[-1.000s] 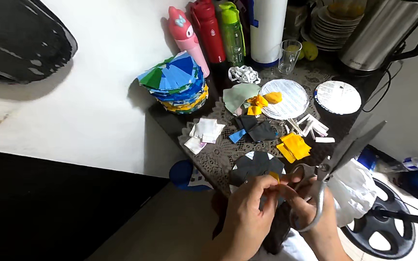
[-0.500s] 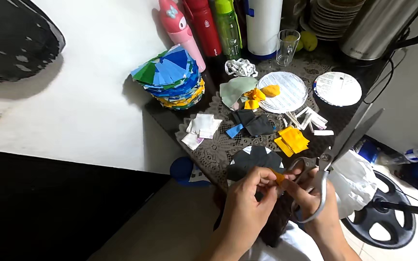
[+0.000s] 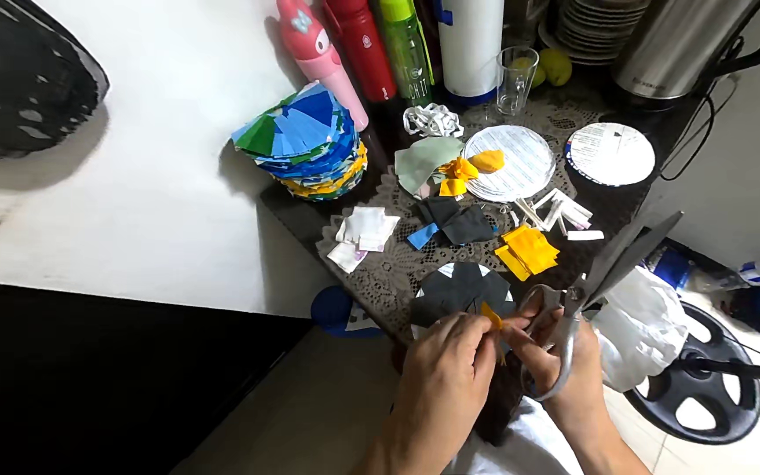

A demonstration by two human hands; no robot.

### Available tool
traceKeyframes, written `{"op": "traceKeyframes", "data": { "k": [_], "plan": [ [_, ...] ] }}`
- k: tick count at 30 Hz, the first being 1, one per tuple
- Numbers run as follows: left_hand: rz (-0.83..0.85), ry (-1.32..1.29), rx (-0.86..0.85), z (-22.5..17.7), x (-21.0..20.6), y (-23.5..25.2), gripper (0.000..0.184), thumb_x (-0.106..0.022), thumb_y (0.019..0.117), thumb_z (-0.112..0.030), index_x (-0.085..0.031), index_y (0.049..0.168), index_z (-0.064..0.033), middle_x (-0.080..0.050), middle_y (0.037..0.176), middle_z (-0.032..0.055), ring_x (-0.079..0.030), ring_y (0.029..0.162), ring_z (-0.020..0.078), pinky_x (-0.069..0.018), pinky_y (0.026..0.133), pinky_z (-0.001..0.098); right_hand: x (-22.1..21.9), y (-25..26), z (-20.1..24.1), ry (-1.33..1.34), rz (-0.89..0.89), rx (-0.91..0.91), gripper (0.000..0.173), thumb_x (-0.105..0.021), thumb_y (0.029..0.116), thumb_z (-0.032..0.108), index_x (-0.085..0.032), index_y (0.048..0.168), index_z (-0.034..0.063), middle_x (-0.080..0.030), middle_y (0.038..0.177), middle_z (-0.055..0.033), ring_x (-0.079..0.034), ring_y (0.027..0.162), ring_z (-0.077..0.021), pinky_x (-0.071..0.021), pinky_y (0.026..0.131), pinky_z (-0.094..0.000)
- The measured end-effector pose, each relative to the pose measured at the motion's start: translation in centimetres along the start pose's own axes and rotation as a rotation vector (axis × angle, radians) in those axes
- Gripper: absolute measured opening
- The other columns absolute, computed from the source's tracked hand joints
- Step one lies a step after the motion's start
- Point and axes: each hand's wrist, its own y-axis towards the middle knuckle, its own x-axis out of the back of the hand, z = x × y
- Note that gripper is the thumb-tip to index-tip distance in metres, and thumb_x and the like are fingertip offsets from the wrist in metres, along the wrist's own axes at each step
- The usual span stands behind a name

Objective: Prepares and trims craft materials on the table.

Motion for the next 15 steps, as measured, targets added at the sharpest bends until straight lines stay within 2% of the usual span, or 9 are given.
{"op": "traceKeyframes", "data": {
  "k": [8,12,15],
  "plan": [
    [0.112,-0.138,0.16,0.27,0.11,0.15,0.009,-0.066,0.0865,-0.013,-0.073,0.085,-0.0074,-0.071,0.076,0.001,-0.066,0.068,0.0002,-0.0542,0.065,0.0128,0.01,-0.25,-0.16,-0.038,0.014,0.013,0.024,-0.069,0.0813,-0.005,-0.057,0.1,0.0042,-0.069,0.085,0.0065,-0.067,0.075,0.0026,-0.0565,0.069,-0.0137],
    [0.175,-0.289,0.245,0.57,0.45,0.53,0.011,-0.063,0.0883,-0.013,-0.072,0.086,-0.0076,-0.067,0.074,-0.0031,-0.061,0.066,-0.0061,-0.0506,0.062,0.0086,0.22,-0.12,-0.28,0.02,0.019,-0.063,0.025,-0.069,0.0804,-0.004,-0.057,0.101,0.0049,-0.067,0.085,0.0064,-0.065,0.075,0.0018,-0.0556,0.067,-0.0139],
    [0.214,-0.451,0.308,0.83,0.81,0.74,0.01,-0.063,0.09,-0.012,-0.071,0.087,-0.0067,-0.068,0.077,-0.0053,-0.062,0.068,-0.0079,-0.0517,0.063,0.0076,0.36,-0.02,-0.47,0.112,-0.005,-0.148,0.026,-0.068,0.0803,-0.005,-0.057,0.101,0.0073,-0.067,0.085,0.0069,-0.066,0.075,0.0,-0.0567,0.068,-0.0163]
  ]
}}
